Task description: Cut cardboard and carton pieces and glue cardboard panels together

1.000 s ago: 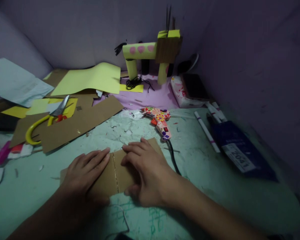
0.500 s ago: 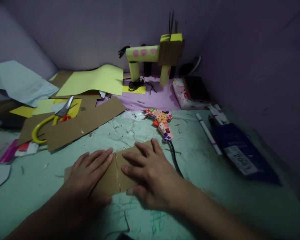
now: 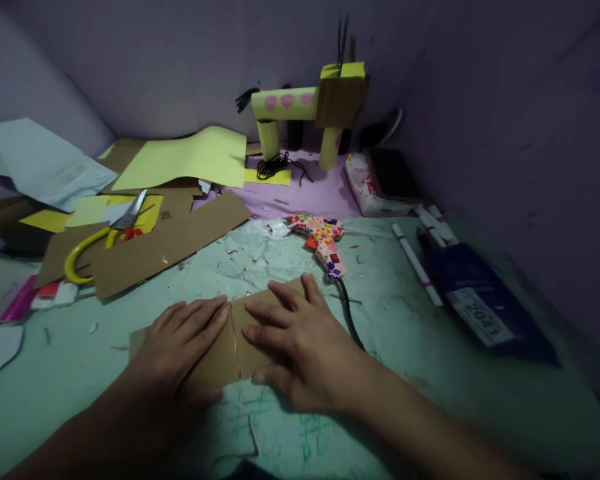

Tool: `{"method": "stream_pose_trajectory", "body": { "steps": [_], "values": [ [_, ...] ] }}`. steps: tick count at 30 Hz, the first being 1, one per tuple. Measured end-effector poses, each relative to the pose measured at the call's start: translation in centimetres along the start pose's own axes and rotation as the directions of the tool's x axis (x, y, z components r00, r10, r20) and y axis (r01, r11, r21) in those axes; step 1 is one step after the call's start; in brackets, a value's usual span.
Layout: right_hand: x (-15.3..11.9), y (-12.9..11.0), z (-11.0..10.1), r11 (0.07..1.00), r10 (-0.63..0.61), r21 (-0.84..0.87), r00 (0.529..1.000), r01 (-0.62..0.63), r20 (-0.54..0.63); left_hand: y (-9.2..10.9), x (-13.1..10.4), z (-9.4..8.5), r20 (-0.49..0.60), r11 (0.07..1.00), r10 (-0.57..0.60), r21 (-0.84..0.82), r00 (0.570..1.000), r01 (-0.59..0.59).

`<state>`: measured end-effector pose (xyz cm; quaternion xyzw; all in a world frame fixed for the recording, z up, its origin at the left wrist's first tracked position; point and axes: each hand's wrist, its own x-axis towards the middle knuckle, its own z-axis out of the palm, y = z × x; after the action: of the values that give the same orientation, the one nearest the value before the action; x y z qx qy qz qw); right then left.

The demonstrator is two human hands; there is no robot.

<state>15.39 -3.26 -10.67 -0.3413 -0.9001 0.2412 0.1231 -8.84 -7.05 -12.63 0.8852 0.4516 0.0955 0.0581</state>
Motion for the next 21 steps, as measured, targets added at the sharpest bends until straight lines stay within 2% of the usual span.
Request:
{"method": "stream_pose_trajectory", "body": {
  "steps": [10,16,21],
  "values": [
    [-0.02,-0.05,0.02,1.0,-0.001,-0.005,1.0,0.001,-0.019,0.31,0.09,-0.53,0.017,1.0,-0.014,-0.023,1.0,0.014],
    [-0.01,-0.05,0.1,1.0,0.004,-0.003,1.0,-0.004,-0.017,-0.27,0.2,-0.06,-0.029,0.997,0.045,-0.057,0.999,-0.047],
    [0.02,-0.17,0.05,1.0,0.002,0.0,1.0,-0.002,-0.019,0.26,0.33,-0.46,-0.021,0.993,-0.024,-0.116,0.999,0.022]
  ]
}}
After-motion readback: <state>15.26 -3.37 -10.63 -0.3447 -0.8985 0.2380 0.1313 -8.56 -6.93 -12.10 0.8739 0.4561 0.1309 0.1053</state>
